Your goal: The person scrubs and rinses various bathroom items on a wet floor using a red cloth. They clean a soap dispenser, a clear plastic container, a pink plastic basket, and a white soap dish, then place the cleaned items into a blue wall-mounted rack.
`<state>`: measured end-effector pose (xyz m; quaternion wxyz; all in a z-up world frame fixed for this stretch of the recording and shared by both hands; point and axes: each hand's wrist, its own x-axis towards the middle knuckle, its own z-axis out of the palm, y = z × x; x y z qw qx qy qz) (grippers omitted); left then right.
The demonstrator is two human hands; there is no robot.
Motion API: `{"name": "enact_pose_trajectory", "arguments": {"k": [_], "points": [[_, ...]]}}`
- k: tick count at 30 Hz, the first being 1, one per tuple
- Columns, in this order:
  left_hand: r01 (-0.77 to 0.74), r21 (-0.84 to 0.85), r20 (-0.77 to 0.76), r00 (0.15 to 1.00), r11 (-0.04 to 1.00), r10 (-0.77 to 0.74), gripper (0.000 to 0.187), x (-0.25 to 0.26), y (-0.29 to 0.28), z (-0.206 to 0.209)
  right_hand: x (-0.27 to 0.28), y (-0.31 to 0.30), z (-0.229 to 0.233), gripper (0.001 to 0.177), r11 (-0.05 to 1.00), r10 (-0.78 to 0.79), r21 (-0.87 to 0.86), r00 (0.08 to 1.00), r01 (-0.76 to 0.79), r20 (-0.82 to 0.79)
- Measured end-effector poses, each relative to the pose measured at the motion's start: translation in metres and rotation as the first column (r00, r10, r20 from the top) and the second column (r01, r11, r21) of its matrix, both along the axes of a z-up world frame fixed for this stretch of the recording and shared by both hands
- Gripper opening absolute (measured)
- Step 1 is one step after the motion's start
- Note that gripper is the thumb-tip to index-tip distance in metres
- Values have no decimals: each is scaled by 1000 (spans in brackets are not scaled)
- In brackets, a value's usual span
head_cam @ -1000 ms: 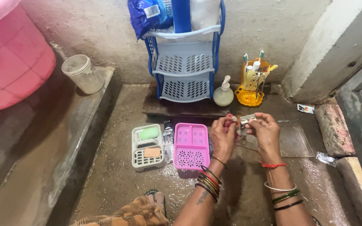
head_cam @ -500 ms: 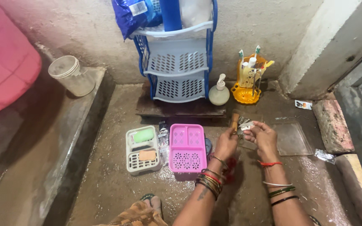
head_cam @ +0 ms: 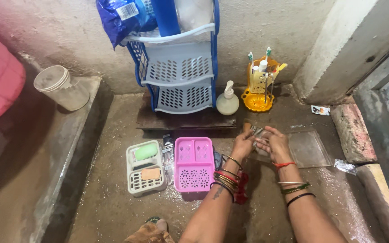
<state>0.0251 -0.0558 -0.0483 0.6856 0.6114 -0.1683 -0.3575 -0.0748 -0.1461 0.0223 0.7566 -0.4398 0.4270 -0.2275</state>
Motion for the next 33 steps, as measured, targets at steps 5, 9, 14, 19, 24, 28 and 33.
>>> {"name": "enact_pose_trajectory", "arguments": {"k": [5,9,14,19,24,28,33], "points": [[24,82,-18,1000,996,-23,41,-9,2,32,-5,-4,2,35,999,-7,40,998,4,63],[55,11,33,998,998,-55,41,-26,-2,55,-17,-4,8,34,1000,18,-1,994,-18,110],[137,-23,-44,989,990,-138,42,-54,-12,67,-48,-14,21,30,999,2,-52,990,5,140],[148,-161,-64,985,976,-160,40,-85,-44,59,-80,-30,27,31,995,-60,-76,993,68,106],[224,-37,5,974,974,-224,39,-103,-65,32,-100,-51,0,31,985,-83,-151,996,87,34],[210,225,160,955,952,-248,50,-105,-71,15,-114,-63,-48,30,782,-137,-607,911,-142,-389],[147,261,187,962,954,-199,64,-108,-72,-2,-119,-65,-103,33,583,-123,-690,792,-430,-598]]}}
